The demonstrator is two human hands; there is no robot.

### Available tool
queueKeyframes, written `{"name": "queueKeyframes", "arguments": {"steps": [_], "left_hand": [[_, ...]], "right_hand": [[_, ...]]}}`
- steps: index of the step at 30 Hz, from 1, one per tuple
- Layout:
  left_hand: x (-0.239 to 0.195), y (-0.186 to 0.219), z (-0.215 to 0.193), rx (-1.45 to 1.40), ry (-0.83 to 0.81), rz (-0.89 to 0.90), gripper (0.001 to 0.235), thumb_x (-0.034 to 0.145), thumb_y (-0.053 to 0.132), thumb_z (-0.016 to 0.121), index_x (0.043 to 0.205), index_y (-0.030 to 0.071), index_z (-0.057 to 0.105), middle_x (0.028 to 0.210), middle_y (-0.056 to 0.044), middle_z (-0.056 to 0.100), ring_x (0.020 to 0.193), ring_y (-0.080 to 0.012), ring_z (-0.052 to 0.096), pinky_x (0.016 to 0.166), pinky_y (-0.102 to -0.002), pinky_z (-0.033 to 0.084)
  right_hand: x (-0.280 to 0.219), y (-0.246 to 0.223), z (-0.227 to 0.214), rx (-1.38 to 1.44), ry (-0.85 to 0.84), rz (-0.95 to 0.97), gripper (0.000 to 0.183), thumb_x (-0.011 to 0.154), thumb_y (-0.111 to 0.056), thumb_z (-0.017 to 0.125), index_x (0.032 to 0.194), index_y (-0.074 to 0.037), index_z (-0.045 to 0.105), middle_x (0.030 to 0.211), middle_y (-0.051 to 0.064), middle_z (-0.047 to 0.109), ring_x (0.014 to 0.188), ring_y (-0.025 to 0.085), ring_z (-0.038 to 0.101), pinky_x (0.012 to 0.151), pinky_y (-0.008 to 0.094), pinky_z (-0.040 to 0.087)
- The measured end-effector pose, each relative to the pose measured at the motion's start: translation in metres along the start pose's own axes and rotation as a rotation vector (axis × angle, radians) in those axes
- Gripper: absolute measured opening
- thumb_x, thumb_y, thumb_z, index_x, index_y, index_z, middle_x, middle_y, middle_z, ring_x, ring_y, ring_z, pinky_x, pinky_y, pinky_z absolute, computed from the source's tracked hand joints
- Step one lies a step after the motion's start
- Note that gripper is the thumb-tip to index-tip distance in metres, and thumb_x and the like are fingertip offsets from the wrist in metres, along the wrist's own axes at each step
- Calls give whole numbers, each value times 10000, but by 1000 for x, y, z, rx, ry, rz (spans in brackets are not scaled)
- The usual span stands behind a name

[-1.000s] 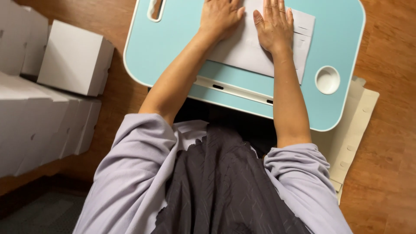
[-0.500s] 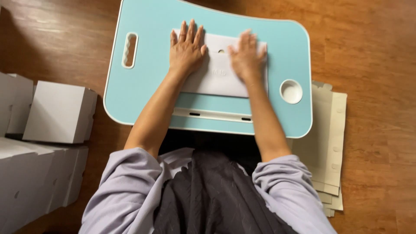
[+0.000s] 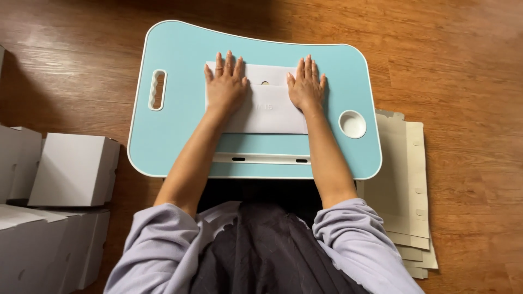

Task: Assembling a cardboard box by folding and tucking flaps on a lap desk.

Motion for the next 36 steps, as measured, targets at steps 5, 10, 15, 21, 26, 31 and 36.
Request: {"name": "queueKeyframes", "arguments": {"steps": [5,10,15,21,26,31,36], "left_hand": [[22,87,49,72,64,194,585,1031,260,222,1589,116,327,1689,-89,253,1562,-331,169,1208,-621,145],[13,82,35,48,53,235,608,1057,416,213,1627,214,265,1704,-18,207,1567,-294,153,1208,-591,164],[-5,11,-14,41,-49,115,607,1074,428,243,1651,250,184,1721,-3,145,1573,-312,80,1230,-605,91],[-25,-30,-50,-27,-75,-25,584,1077,436,255,1652,366,187,1727,20,56,1567,-275,-39,1242,-601,-21],[-21,-35,-40,-49,-28,-39,576,1068,460,250,1633,350,242,1717,-39,161,1546,-335,4,1203,-653,-25],[-16,-43,-28,-41,49,31,567,1072,434,246,1615,284,310,1664,-120,277,1509,-398,133,1168,-668,15],[-15,-46,-22,-22,196,106,482,1092,352,393,1555,226,437,1518,-184,480,1360,-514,380,1095,-721,101]], "right_hand": [[7,1,8,3,67,2,700,1071,-477,283,1646,-97,157,1729,83,69,1593,235,79,1243,575,94],[3,5,0,24,46,21,680,1084,-479,244,1651,-116,149,1730,67,52,1596,230,70,1252,561,84],[16,9,10,-20,62,-11,689,1103,-507,287,1655,-112,164,1725,63,60,1595,238,91,1244,589,115],[10,0,15,-27,108,44,627,1138,-454,312,1654,-108,225,1712,57,75,1572,248,28,1247,600,56],[-30,-92,38,-31,406,-521,559,1134,-465,520,1576,-133,441,1655,16,327,1545,236,289,1206,609,322],[-37,-98,10,-78,-7,-460,643,1111,-527,244,1636,-155,255,1699,-2,216,1561,190,161,1230,530,161],[12,-22,13,-119,76,-270,648,1061,-545,261,1493,-107,467,1543,79,485,1425,288,365,1139,550,206]]}}
Point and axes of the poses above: each hand's wrist, its own x-axis towards the middle knuckle, its own z-axis out of the palm, y = z × x, the point moved 1 cm from there along x, towards the middle knuckle
